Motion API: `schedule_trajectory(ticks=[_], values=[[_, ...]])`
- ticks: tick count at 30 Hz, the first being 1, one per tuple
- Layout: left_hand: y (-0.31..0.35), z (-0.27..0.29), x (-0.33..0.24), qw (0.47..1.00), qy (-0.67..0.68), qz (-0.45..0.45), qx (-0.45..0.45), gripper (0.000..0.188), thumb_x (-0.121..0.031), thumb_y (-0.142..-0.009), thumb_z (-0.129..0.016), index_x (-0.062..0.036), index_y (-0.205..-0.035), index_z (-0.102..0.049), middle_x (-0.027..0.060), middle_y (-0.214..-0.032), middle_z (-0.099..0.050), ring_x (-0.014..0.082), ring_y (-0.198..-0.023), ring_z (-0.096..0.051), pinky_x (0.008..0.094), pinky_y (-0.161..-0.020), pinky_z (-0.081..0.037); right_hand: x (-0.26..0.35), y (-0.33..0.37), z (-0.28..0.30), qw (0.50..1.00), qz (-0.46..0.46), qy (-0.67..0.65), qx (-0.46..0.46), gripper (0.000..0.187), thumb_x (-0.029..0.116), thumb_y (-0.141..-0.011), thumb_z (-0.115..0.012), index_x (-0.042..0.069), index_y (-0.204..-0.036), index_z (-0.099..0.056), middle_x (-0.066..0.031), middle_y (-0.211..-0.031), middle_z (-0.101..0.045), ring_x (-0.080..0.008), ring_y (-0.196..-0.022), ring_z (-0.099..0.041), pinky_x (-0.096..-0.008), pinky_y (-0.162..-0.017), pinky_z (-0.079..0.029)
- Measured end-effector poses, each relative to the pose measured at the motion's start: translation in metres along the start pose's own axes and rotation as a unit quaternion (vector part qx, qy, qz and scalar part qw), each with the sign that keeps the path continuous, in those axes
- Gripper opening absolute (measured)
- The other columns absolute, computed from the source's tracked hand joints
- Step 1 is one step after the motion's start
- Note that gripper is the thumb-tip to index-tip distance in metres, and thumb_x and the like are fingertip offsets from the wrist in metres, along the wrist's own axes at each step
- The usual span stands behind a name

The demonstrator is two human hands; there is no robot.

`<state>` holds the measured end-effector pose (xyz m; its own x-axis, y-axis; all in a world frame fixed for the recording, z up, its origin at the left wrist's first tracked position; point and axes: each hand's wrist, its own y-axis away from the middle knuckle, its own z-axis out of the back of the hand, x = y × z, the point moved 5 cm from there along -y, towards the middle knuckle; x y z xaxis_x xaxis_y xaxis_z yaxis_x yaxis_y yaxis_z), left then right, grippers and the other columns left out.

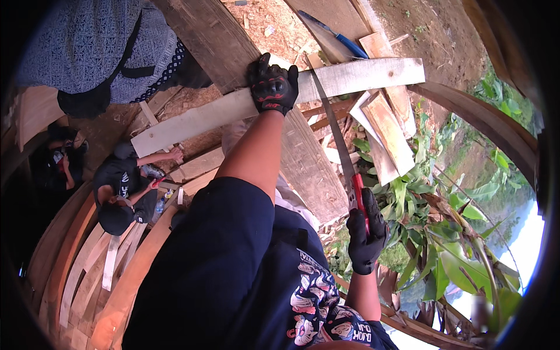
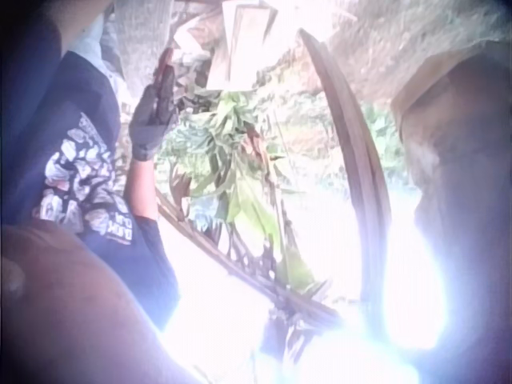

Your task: The person uses a hand saw to cut a wooden plank on a makeshift workbench. They reposition the plank and continue sawing to complete the cut, then set the saw aside.

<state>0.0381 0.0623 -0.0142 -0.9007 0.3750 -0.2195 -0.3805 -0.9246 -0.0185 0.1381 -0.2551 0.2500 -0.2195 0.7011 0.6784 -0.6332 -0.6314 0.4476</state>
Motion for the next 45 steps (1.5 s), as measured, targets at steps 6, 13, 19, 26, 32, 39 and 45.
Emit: schedule_trajectory(ticks=[6, 13, 19, 26, 32, 39, 45], values=[[0.006, -0.005, 0.000, 1.000, 0.020, -0.017, 0.002, 0.069, -0.050, -0.112, -0.040, -0.0019, -0.090, -0.084, 0.0113, -0.101, -0.082, 0.0299, -0.142, -0.054, 0.0500, -0.129, -0.025, 0.088, -0.025, 0.008, 0.997, 0.046, 0.063, 0.012, 0.044, 0.010, -0.105, -0.065, 0.002, -0.148, -0.067, -0.0195, -0.124, -0.075, -0.0264, -0.107, -0.071, -0.0384, -0.093, -0.054], [0.009, 0.012, -0.001, 0.999, 0.044, 0.002, -0.007, 0.066, -0.050, -0.111, -0.043, -0.0025, -0.092, -0.084, 0.0130, -0.102, -0.082, 0.0311, -0.144, -0.052, 0.0515, -0.127, -0.028, 0.134, -0.056, 0.027, 0.993, 0.034, 0.113, 0.009, 0.044, 0.012, -0.106, -0.063, 0.001, -0.149, -0.065, -0.0221, -0.129, -0.078, -0.0182, -0.075, -0.071, -0.0319, -0.072, -0.056], [-0.002, 0.021, -0.004, 0.998, 0.042, 0.022, 0.051, 0.065, -0.051, -0.110, -0.045, 0.0011, -0.099, -0.083, 0.0173, -0.114, -0.080, 0.0309, -0.146, -0.050, 0.0513, -0.129, -0.028, 0.129, -0.064, 0.032, 0.994, 0.052, 0.098, -0.007, 0.046, 0.025, -0.110, -0.063, 0.000, -0.148, -0.065, -0.0087, -0.111, -0.080, -0.0076, -0.065, -0.056, -0.0281, -0.062, -0.047], [-0.003, 0.023, -0.001, 0.998, 0.045, 0.015, 0.029, 0.062, -0.050, -0.108, -0.050, 0.0015, -0.098, -0.083, 0.0178, -0.113, -0.080, 0.0320, -0.142, -0.054, 0.0524, -0.126, -0.032, 0.146, -0.051, 0.030, 0.995, 0.021, 0.095, 0.036, 0.045, 0.012, -0.105, -0.064, 0.000, -0.148, -0.066, -0.0169, -0.123, -0.080, -0.0218, -0.086, -0.077, -0.0373, -0.077, -0.059], [-0.003, 0.014, 0.004, 0.997, 0.060, 0.021, 0.043, 0.062, -0.049, -0.109, -0.050, 0.0020, -0.096, -0.082, 0.0206, -0.108, -0.080, 0.0346, -0.141, -0.055, 0.0529, -0.125, -0.032, 0.190, -0.057, 0.021, 0.972, 0.181, 0.146, 0.026, 0.045, 0.005, -0.099, -0.067, -0.004, -0.144, -0.069, -0.0222, -0.137, -0.075, -0.0315, -0.122, -0.075, -0.0412, -0.106, -0.056], [-0.002, 0.020, -0.003, 0.996, 0.080, 0.009, -0.026, 0.057, -0.047, -0.106, -0.056, 0.0020, -0.090, -0.080, 0.0213, -0.102, -0.079, 0.0355, -0.138, -0.056, 0.0537, -0.123, -0.034, 0.124, -0.166, -0.071, 0.974, 0.197, 0.074, 0.083, 0.045, 0.010, -0.102, -0.068, 0.012, -0.147, -0.068, -0.0184, -0.135, -0.076, -0.0342, -0.120, -0.076, -0.0427, -0.100, -0.059], [-0.003, 0.017, 0.001, 0.997, 0.069, 0.004, -0.022, 0.055, -0.048, -0.104, -0.059, -0.0010, -0.088, -0.081, 0.0185, -0.101, -0.079, 0.0341, -0.138, -0.056, 0.0567, -0.123, -0.033, 0.096, -0.220, -0.122, 0.968, 0.243, 0.067, 0.011, 0.043, 0.011, -0.102, -0.068, 0.012, -0.146, -0.068, -0.0175, -0.130, -0.077, -0.0350, -0.122, -0.075, -0.0433, -0.099, -0.060]])
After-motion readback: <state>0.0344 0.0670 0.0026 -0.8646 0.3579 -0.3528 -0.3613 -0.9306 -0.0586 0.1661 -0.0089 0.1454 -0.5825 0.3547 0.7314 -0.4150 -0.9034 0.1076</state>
